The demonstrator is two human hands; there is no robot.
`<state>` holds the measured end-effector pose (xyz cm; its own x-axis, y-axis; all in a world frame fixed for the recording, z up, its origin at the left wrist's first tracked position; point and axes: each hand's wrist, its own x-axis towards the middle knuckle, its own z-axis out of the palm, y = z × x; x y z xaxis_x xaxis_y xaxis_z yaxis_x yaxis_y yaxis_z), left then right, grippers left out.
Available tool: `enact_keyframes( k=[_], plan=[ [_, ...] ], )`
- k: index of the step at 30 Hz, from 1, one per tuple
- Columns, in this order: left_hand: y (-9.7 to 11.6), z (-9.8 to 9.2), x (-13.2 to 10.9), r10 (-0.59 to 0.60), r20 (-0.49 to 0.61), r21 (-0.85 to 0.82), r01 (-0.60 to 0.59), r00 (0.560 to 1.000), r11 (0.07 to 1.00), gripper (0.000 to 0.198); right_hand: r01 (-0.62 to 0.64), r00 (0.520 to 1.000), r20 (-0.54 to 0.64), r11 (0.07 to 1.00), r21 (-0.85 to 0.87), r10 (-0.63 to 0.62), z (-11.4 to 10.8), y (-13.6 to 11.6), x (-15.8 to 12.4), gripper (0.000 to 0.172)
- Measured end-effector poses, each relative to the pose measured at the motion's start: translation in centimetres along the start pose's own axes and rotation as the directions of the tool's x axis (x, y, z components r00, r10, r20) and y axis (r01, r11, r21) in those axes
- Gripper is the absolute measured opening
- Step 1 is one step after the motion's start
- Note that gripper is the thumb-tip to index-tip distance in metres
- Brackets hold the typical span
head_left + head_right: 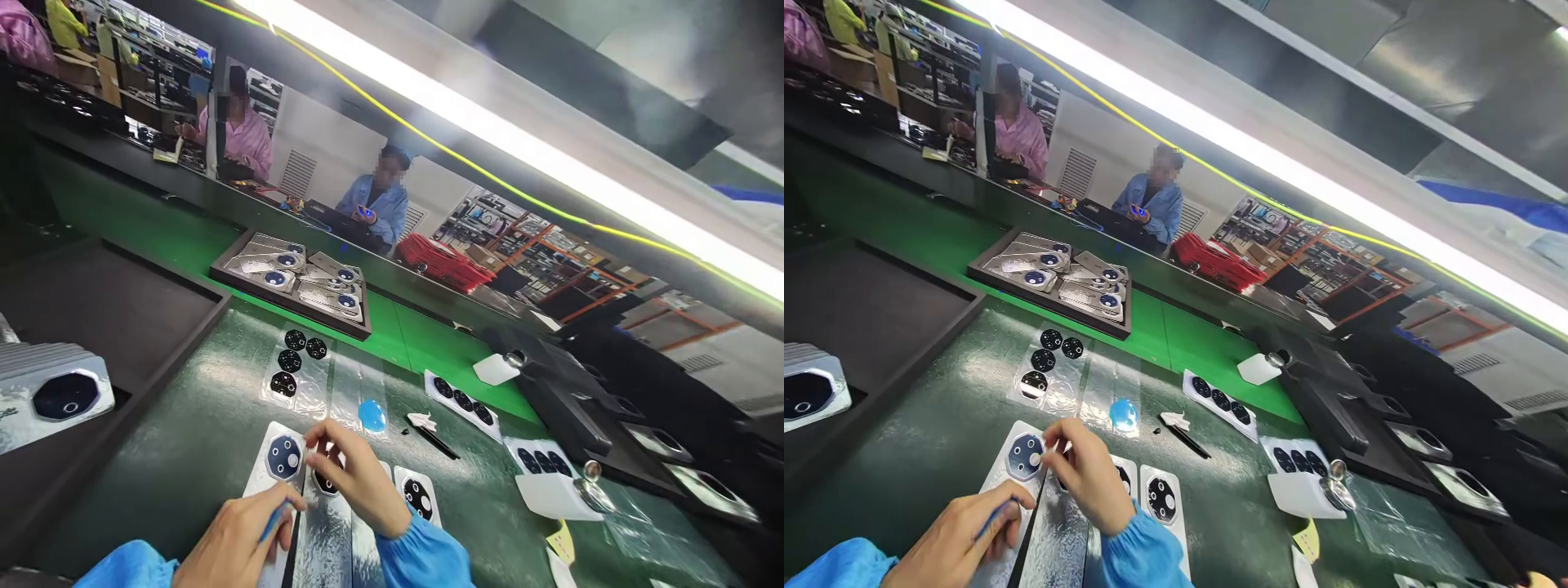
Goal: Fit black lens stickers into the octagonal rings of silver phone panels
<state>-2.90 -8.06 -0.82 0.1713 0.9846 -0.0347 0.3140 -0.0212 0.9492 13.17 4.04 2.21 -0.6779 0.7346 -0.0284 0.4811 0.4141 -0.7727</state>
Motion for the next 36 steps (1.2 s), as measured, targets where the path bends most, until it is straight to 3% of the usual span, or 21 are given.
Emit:
enact_keyframes(
  k=[1, 3, 5, 8, 17, 21, 24, 28, 30, 33, 34, 36],
  plan=[
    [-0.4, -0.1, -0.2, 0.145, -0.018, 0.153, -0.141, 0.989, 0.978, 0.024, -0.016, 0.999, -0.045, 0.999, -0.032, 0.015, 0.3, 0.5, 0.8, 0.013],
    [-0.9, -0.2, -0.3, 0.4, 0.016, 0.386, -0.374, 0.917, 0.843, 0.028, -0.022, 0.996, -0.088, 0.997, -0.08, 0.015, 1.3, 1.4, 1.9, 0.019],
    [-0.9, -0.2, -0.2, 0.531, 0.078, 0.517, -0.49, 0.844, 0.702, 0.035, -0.009, 0.997, -0.08, 0.995, -0.103, 0.001, 2.4, 1.9, 2.6, 0.021],
    [-0.4, -0.1, -0.1, 0.583, 0.095, 0.61, -0.51, 0.807, 0.607, 0.04, 0.004, 0.997, -0.075, 0.991, -0.137, -0.015, 3.3, 2.0, 3.0, 0.022],
    [-1.0, -0.4, 0.4, 0.63, 0.062, 0.589, -0.538, 0.774, 0.603, 0.06, 0.112, 0.994, 0.016, 0.955, -0.275, -0.112, 2.3, 1.6, 3.4, 0.02],
    [-1.2, -0.7, 0.9, 0.667, 0.097, 0.618, -0.57, 0.739, 0.542, 0.058, 0.148, 0.989, 0.05, 0.937, -0.316, -0.14, 2.1, 1.8, 3.6, 0.02],
    [-1.0, -0.9, 1.0, 0.619, 0.148, 0.626, -0.558, 0.771, 0.545, 0.048, 0.154, 0.988, 0.062, 0.932, -0.327, -0.141, 2.3, 1.9, 3.1, 0.022],
    [-0.7, -0.8, 0.6, 0.473, 0.215, 0.558, -0.505, 0.854, 0.658, 0.044, 0.163, 0.986, 0.075, 0.945, -0.283, -0.148, 3.4, 1.0, 1.5, 0.024],
    [-0.9, -0.6, 0.3, 0.42, 0.228, 0.522, -0.474, 0.879, 0.709, 0.051, 0.159, 0.985, 0.084, 0.977, -0.142, -0.149, 4.0, 0.1, 1.2, 0.022],
    [-1.6, -0.1, 0.0, 0.439, 0.165, 0.507, -0.458, 0.883, 0.731, 0.049, 0.083, 0.994, 0.056, 0.968, 0.236, -0.099, 3.9, -1.0, 2.6, 0.009],
    [-2.0, 0.0, -0.1, 0.449, 0.149, 0.498, -0.459, 0.881, 0.736, 0.049, 0.057, 0.997, 0.02, 0.942, 0.331, -0.068, 3.4, -1.2, 3.3, 0.003],
    [-2.6, 0.0, -0.3, 0.45, 0.148, 0.453, -0.465, 0.881, 0.761, 0.054, 0.044, 0.994, -0.106, 0.905, 0.423, 0.002, 1.8, -1.7, 4.5, 0.011]
  ],
)
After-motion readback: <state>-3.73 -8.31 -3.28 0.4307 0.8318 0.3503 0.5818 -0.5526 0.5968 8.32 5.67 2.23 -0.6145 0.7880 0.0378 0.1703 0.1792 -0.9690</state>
